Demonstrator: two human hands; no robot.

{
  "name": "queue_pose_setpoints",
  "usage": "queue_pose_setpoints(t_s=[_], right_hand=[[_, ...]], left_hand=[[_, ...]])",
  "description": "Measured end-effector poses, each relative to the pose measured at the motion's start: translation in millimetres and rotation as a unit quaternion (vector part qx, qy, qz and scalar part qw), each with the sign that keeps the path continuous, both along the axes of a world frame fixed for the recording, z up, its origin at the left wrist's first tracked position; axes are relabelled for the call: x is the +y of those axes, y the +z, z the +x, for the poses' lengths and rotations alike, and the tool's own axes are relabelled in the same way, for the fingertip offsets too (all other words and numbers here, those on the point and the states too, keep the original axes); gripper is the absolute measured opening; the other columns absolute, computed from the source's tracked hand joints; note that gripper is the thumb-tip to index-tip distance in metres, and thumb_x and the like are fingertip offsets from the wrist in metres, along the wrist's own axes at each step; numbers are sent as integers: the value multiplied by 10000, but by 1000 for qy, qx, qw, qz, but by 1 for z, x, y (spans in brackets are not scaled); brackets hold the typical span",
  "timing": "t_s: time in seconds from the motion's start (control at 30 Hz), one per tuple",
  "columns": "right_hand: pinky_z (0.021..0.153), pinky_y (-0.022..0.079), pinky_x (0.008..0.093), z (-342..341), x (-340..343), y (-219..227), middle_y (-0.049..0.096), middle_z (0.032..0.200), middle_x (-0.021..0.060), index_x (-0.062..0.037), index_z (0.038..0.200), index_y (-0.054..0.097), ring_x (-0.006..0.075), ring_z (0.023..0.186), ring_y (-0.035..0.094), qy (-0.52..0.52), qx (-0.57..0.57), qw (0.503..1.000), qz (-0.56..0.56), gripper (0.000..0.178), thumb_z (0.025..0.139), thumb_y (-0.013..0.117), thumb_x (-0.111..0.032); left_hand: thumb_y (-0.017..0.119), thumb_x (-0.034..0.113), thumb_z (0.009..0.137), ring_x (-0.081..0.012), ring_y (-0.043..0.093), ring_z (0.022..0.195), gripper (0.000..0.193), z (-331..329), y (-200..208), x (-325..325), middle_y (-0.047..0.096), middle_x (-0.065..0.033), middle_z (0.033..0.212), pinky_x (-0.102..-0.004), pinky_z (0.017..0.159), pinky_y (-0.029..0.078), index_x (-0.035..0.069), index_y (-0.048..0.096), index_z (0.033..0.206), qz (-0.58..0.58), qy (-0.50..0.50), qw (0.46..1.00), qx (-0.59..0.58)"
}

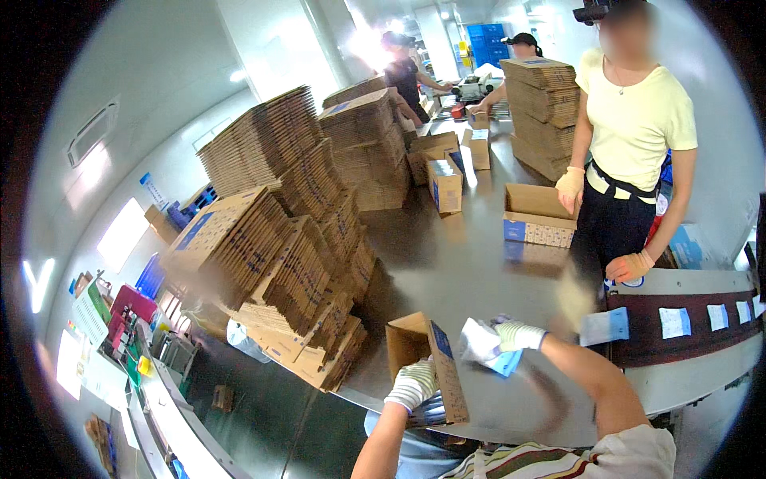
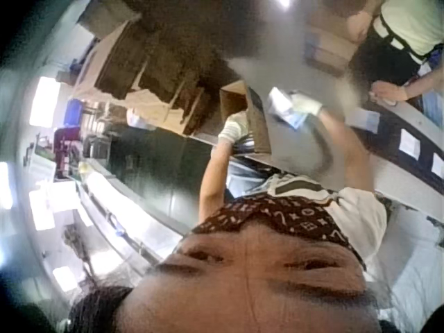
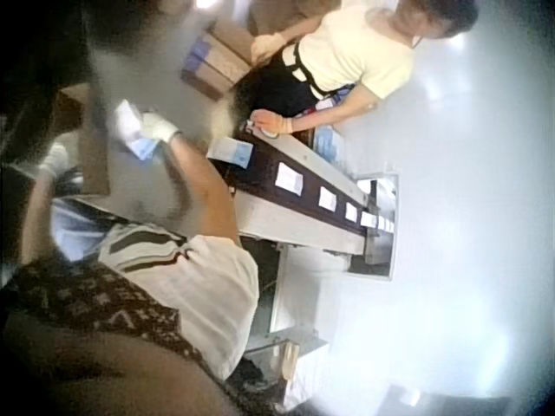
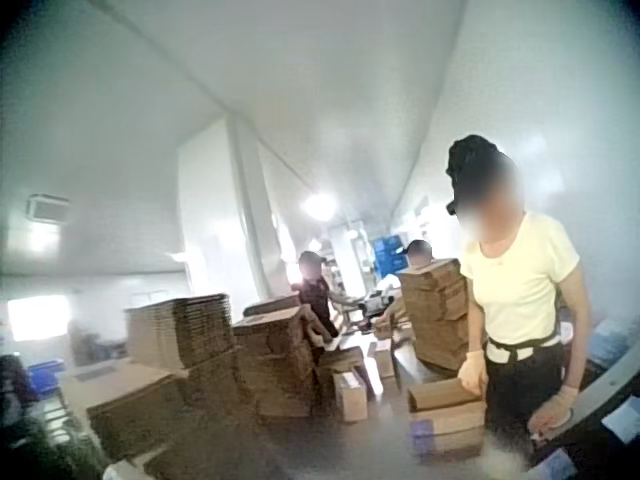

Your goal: The person takes items from a conveyor belt and places them into cardboard boxes on a metal table.

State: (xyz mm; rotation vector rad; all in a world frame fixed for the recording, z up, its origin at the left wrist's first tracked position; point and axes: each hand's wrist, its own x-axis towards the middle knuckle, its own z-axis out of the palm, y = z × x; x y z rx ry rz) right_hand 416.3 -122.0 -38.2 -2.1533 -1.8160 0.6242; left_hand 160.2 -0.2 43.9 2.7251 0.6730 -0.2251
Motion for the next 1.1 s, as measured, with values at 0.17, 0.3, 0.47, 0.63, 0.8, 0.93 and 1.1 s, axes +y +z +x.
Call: queue_pose_setpoints(t_s=[0.17, 0.3, 0.47, 0.63, 0.8, 0.93, 1.1], right_hand=[[849, 469, 446, -49, 10, 42, 610, 1044, 240, 38, 1168, 509, 343, 933, 614, 32, -116, 987, -106, 738, 671, 691, -475], [828, 457, 455, -91, -14, 64, 623, 1028, 186, 29, 1358, 307, 288, 877, 632, 44, -222, 968, -111, 881, 682, 726, -352], [856, 475, 427, -82, -15, 80, 580, 1180, 158, -38, 1372, 321, 341, 1019, 587, 21, -137, 990, -27, 846, 675, 731, -288], [869, 489, 338, -39, 38, 75, 598, 1155, 116, -9, 1223, 477, 206, 1009, 582, 6, 457, 828, 324, 583, 714, 709, -176], [885, 478, 352, -111, 76, 134, 597, 1115, 165, 23, 1236, 450, 248, 1015, 571, 28, 468, 850, 240, 707, 667, 753, -266], [952, 427, 430, -114, 87, 104, 559, 1118, 286, 67, 1239, 432, 410, 1043, 548, -20, 24, 989, 146, 894, 582, 773, -434], [1033, 348, 411, -109, 89, 116, 550, 1173, 263, 102, 1113, 557, 389, 1122, 507, 83, -139, 986, 42, 776, 609, 752, -455]], left_hand=[[525, 353, 840, -337, 623, 905, 466, -12, 8, -5, 590, -199, 1048, -437, 763, 508, 4, 482, 1146, 91, -18, 993, 74], [553, 300, 817, -341, 589, 969, 440, -22, -4, -16, 570, -196, 1079, -424, 804, 489, -4, 490, 1128, 76, -10, 997, 4], [526, 268, 826, -327, 586, 971, 431, -10, -1, -23, 571, -181, 1103, -425, 820, 477, -12, 500, 1153, 105, -25, 994, 35], [532, 264, 809, -330, 587, 971, 431, 7, -4, -25, 580, -186, 1084, -428, 818, 478, -10, 507, 1140, 85, -29, 995, 45], [514, 263, 823, -347, 600, 945, 460, 9, -10, -26, 570, -224, 1103, -436, 801, 485, -20, 493, 1185, 84, -39, 994, 66], [510, 257, 835, -365, 604, 934, 403, 11, -6, -32, 606, -236, 1040, -448, 810, 486, -23, 530, 1124, 53, -37, 997, 49], [499, 229, 826, -354, 577, 1017, 405, 15, -12, -29, 589, -245, 1091, -448, 868, 460, -23, 527, 1141, 52, -45, 997, 38]])
